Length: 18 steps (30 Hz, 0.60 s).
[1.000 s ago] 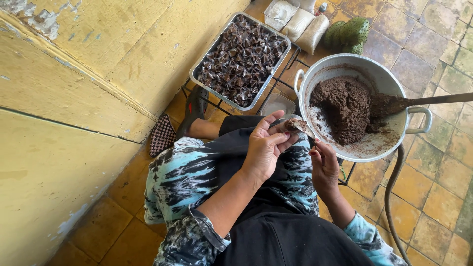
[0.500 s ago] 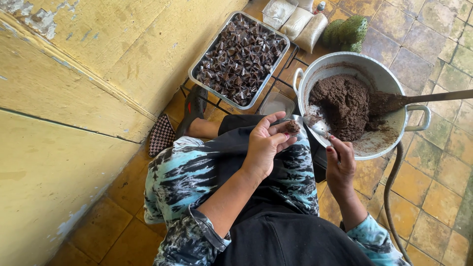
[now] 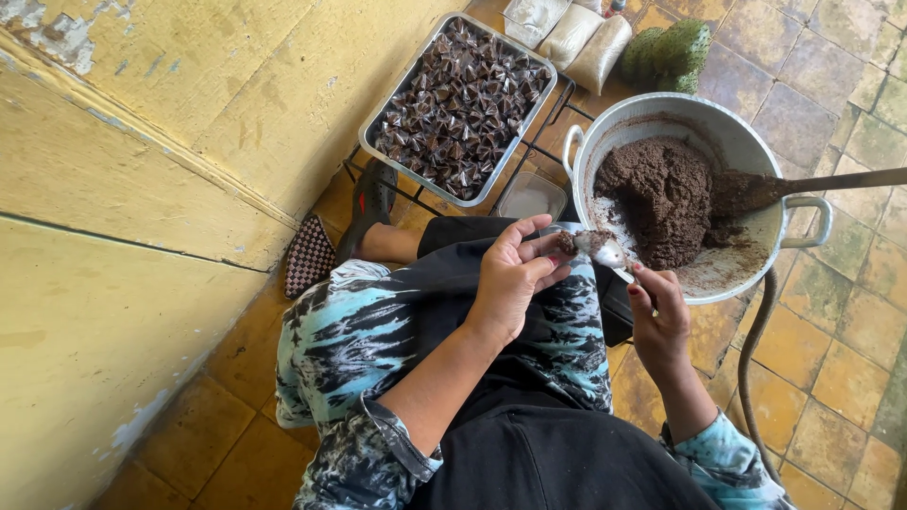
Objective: Portioning a dark paste from a large pot into individual wrappers using a spoon
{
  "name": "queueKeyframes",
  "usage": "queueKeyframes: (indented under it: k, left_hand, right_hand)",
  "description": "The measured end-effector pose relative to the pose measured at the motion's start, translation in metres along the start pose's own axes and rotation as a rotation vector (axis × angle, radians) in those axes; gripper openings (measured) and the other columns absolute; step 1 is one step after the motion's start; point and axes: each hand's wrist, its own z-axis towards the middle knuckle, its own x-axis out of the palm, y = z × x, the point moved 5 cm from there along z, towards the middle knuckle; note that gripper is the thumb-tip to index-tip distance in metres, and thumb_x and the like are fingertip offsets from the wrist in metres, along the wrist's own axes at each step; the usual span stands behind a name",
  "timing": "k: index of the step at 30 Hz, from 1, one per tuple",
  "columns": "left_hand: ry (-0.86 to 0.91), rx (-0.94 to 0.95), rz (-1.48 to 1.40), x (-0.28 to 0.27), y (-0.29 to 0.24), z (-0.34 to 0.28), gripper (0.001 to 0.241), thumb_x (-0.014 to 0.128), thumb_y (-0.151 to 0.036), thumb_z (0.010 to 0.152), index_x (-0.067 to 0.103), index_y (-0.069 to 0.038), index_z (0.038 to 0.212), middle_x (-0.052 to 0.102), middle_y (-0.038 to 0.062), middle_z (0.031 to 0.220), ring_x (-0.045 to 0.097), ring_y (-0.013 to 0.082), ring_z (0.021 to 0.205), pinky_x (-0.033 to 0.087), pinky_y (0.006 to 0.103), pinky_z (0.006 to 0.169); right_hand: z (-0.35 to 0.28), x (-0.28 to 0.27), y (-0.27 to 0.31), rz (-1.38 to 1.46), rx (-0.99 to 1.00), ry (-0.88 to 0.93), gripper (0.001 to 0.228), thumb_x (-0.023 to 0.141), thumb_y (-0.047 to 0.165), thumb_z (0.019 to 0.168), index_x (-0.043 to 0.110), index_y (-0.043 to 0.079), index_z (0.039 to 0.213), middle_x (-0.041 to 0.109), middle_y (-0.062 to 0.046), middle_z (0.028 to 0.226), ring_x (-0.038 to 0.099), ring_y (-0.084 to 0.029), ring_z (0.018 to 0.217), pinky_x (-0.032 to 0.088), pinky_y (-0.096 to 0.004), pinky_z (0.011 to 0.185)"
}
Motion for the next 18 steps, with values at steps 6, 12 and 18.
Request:
queueKeyframes:
  k: [6,12,18]
  left_hand:
    - [-0.003,0.004,0.011,-0.002,0.0,0.001,0.056,0.056,0.013,0.088,0.056,-0.007,0.141,0.069,0.022,0.12,0.073,0.027,0.102,0.064,0.0401,0.087]
    - [-0.023,-0.001,0.01,0.001,-0.008,-0.006,0.073,0.047,0.013,0.086,0.042,-0.014,0.154,0.066,0.025,0.123,0.071,0.033,0.107,0.061,0.0456,0.091]
    - [-0.056,-0.086,0.018,0.002,-0.008,-0.007,0.054,0.052,-0.014,0.099,0.042,-0.011,0.152,0.067,0.02,0.127,0.07,0.0262,0.107,0.059,0.0409,0.092]
  right_hand:
    - [-0.015,-0.006,-0.04,0.193,0.271,0.068,0.034,0.05,0.007,0.108,0.058,0.01,0.141,0.06,-0.007,0.092,0.045,-0.011,0.071,0.038,-0.022,0.064]
    - [-0.007,-0.053,-0.091,-0.811,0.65,0.42,0.03,0.06,0.015,0.107,0.071,0.02,0.135,0.058,-0.013,0.107,0.063,-0.033,0.09,0.05,-0.049,0.078]
    - [0.013,-0.05,-0.087,-0.866,0.783,0.534,0.039,0.059,0.027,0.104,0.064,0.018,0.142,0.061,-0.015,0.136,0.049,-0.036,0.128,0.039,-0.054,0.101]
